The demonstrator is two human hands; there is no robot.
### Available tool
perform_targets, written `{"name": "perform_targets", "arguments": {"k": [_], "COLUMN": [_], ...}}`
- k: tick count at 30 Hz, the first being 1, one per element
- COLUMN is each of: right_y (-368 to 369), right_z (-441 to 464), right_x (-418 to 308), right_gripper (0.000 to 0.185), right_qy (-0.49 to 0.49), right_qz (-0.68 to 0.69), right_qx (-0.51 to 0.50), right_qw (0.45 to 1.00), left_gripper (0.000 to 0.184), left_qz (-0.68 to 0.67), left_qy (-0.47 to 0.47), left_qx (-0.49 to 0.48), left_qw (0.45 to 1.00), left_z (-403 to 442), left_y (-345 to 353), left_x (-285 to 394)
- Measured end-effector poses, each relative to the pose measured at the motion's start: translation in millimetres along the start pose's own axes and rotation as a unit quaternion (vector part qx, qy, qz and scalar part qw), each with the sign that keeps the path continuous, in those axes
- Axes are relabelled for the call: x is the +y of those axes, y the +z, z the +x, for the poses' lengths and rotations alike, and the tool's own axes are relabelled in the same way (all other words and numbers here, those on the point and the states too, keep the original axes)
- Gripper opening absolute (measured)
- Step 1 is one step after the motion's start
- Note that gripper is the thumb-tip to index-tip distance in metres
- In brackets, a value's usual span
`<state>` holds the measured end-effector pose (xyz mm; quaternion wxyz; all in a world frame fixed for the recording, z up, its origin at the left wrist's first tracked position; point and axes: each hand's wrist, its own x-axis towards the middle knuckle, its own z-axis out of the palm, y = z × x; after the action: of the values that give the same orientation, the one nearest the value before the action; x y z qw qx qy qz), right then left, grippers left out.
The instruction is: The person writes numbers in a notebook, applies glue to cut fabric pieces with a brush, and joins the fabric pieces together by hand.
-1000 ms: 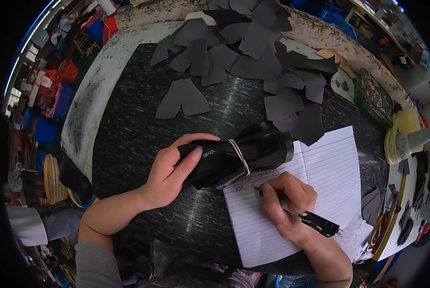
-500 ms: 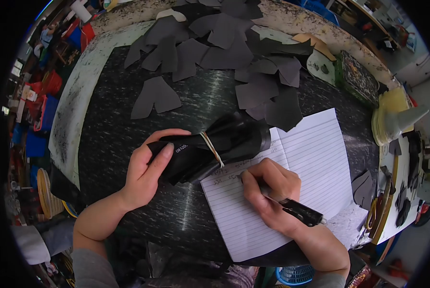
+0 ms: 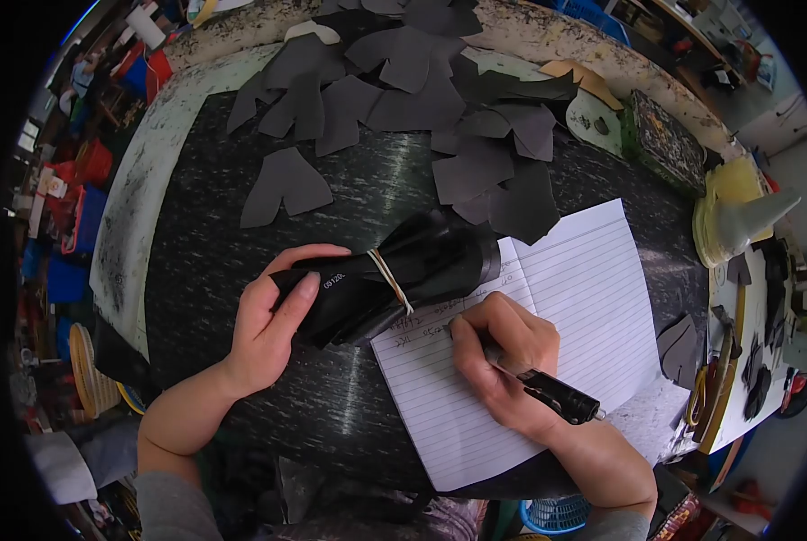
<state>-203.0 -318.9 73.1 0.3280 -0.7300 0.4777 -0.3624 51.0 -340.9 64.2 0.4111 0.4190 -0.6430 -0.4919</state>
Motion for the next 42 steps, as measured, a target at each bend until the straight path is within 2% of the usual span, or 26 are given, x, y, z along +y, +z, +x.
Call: {"name": "perform_targets", "arguments": {"k": [12, 14, 17, 19, 21, 27, 32, 33, 34, 35, 37, 40, 42], "right_y": [-1, -2, -2, -2, -2, -3, 0, 1, 2, 2, 4, 6, -3], "right_z": [0, 0, -1, -3, -2, -5, -5, -5, -6, -7, -7, -5, -6], "right_x": [-3, -4, -2, 0, -2, 2, 4, 4, 4, 5, 4, 0, -5], "right_gripper": [0.011, 0.01, 0.01, 0.01, 0.011, 0.011, 0.009, 0.009, 0.009, 0.01, 0.011, 0.011, 0.009], "right_qy": [-0.006, 0.036, 0.036, 0.04, 0.063, 0.036, 0.06, 0.062, 0.061, 0.061, 0.052, 0.077, 0.072], "right_qz": [-0.008, -0.001, -0.004, 0.007, 0.016, 0.014, 0.04, 0.033, 0.034, 0.075, 0.147, 0.223, 0.197], "right_qx": [0.01, 0.009, 0.0, 0.016, 0.016, 0.02, 0.031, 0.037, 0.032, 0.071, 0.131, 0.167, 0.15], "right_qw": [1.0, 0.999, 0.999, 0.999, 0.998, 0.999, 0.997, 0.997, 0.997, 0.993, 0.979, 0.957, 0.966], "left_gripper": [0.028, 0.028, 0.029, 0.029, 0.029, 0.031, 0.03, 0.03, 0.028, 0.027, 0.026, 0.026, 0.026], "left_qz": [0.004, 0.008, -0.013, 0.029, 0.012, -0.005, -0.013, -0.014, -0.042, -0.07, -0.078, -0.082, -0.084], "left_qy": [-0.008, -0.005, -0.016, -0.03, -0.009, -0.058, -0.063, -0.065, -0.035, -0.003, -0.033, -0.065, -0.067], "left_qx": [-0.013, -0.01, 0.0, -0.025, -0.004, -0.02, -0.018, -0.014, 0.028, 0.072, 0.076, 0.076, 0.07], "left_qw": [1.0, 1.0, 1.0, 0.999, 1.0, 0.998, 0.998, 0.998, 0.998, 0.995, 0.993, 0.992, 0.992], "left_z": [-1, 0, 0, -3, -2, 0, 1, 2, 4, 5, 4, 1, 2], "left_y": [-3, -3, 0, -7, -4, -7, -9, -6, 0, 3, -1, -4, -2], "left_x": [1, 2, 4, -2, -3, -5, -9, -10, -10, -10, -8, -7, -9]}}
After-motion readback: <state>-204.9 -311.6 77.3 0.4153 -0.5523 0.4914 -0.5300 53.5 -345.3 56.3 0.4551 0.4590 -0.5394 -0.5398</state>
